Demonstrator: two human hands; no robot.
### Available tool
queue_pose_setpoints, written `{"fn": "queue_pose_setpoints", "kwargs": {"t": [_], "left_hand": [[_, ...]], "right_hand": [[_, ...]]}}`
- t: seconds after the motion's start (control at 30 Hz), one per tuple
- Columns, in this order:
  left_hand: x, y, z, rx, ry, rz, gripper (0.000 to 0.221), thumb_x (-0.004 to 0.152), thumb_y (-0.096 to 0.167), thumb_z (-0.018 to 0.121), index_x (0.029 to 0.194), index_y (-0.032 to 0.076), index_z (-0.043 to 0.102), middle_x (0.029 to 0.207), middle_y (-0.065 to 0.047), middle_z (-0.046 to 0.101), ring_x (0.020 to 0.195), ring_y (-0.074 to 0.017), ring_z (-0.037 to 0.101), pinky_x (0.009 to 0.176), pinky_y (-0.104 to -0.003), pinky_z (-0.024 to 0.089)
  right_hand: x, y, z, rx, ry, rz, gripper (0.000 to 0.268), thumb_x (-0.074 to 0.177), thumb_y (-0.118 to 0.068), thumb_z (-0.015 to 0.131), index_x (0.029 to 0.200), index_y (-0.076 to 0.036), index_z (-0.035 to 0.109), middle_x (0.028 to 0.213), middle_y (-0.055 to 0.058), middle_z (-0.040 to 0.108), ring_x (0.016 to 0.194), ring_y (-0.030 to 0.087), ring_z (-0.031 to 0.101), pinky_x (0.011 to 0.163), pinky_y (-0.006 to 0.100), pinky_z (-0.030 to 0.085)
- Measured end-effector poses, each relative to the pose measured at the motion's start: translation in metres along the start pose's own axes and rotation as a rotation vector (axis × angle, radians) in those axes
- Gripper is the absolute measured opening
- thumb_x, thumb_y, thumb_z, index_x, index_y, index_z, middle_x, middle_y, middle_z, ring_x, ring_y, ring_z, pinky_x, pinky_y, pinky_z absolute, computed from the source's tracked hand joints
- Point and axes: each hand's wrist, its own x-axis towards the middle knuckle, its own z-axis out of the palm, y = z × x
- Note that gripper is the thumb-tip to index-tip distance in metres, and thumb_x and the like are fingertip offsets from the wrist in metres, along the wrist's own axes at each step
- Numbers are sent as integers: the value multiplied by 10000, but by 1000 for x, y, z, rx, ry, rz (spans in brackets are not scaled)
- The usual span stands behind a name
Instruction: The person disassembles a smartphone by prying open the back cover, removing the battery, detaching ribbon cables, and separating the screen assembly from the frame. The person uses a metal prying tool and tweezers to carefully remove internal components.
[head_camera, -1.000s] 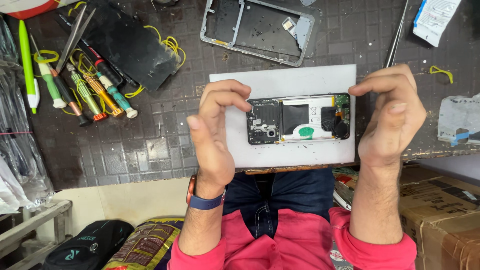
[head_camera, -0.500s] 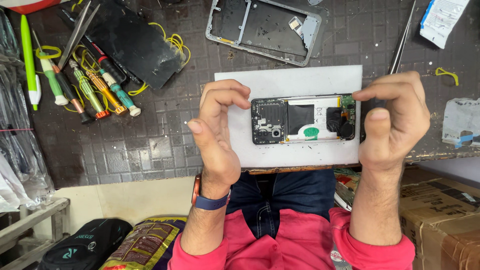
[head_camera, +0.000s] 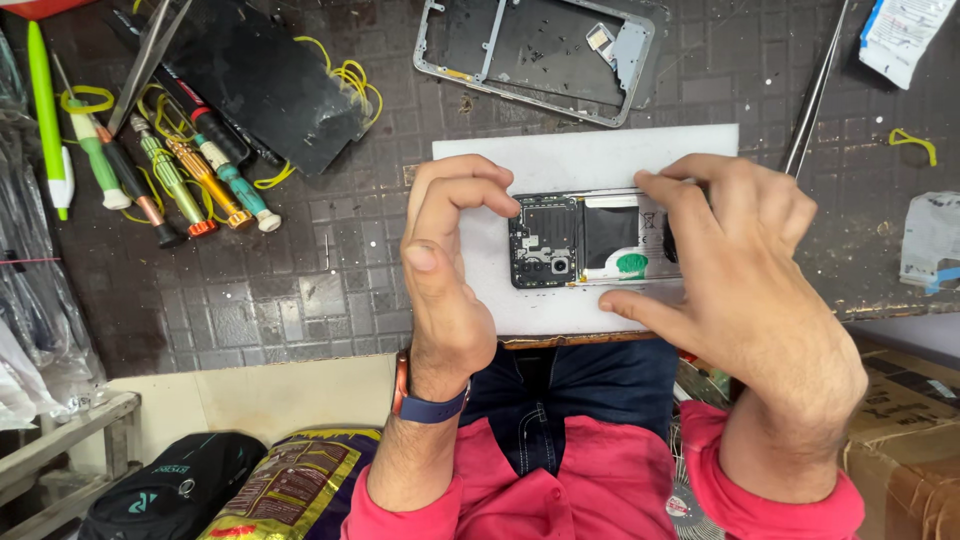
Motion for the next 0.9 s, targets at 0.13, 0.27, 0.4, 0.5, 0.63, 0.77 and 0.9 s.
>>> {"fn": "queue_pose_setpoints", "kwargs": {"t": [0.13, 0.27, 0.4, 0.5, 0.63, 0.77, 0.9], "left_hand": [[4, 2, -1, 31, 12, 26, 843, 1139, 664, 117, 1061, -19, 606, 1206, -156, 602, 1108, -243, 580, 1033, -336, 425], [3, 4, -2, 47, 19, 38, 828, 1142, 653, 123, 1064, -14, 607, 1208, -154, 604, 1134, -247, 595, 1020, -335, 434], [3, 5, -2, 56, 24, 59, 783, 1159, 618, 148, 1073, -11, 605, 1221, -158, 599, 1152, -252, 594, 1029, -339, 433], [1, 5, -2, 80, 36, 76, 737, 1168, 585, 178, 1073, -9, 603, 1223, -159, 595, 1161, -254, 588, 1036, -340, 434], [2, 3, -4, 83, 39, 72, 656, 1183, 530, 226, 1077, -4, 593, 1228, -163, 595, 1183, -253, 585, 1079, -349, 434], [6, 11, -6, -36, -25, 12, 552, 1182, 463, 288, 1150, -11, 568, 1263, -182, 589, 1218, -277, 573, 1138, -375, 414], [17, 40, -3, 46, -104, 5, 493, 1130, 410, 315, 1156, 0, 588, 1376, -188, 615, 1324, -324, 579, 1183, -415, 393]], "right_hand": [[16, 5, -3, 41, -76, -18, 839, 587, -444, 897, 1207, 30, 589, 1253, 175, 506, 1183, 382, 407, 1033, 500, 293], [24, 6, -4, 54, -61, -77, 773, 543, -441, 911, 1079, 21, 600, 1157, 145, 549, 1116, 353, 455, 986, 478, 330], [18, 1, -5, 7, -39, -41, 809, 551, -453, 915, 1102, 43, 591, 1029, 153, 577, 998, 350, 507, 908, 442, 384], [13, 0, -3, 3, 12, -12, 776, 568, -432, 916, 1103, 30, 595, 954, 140, 601, 943, 342, 558, 876, 433, 428], [6, 2, -4, 71, 121, 41, 738, 597, -383, 907, 1139, 9, 595, 978, 162, 642, 920, 363, 635, 827, 447, 500], [-3, -2, -15, 187, 221, 189, 737, 638, -356, 880, 1179, 25, 557, 956, 220, 651, 826, 392, 671, 739, 456, 540], [3, -15, -22, 347, 227, 424, 738, 576, -329, 861, 1153, 15, 556, 827, 188, 699, 696, 318, 712, 645, 412, 553]]}}
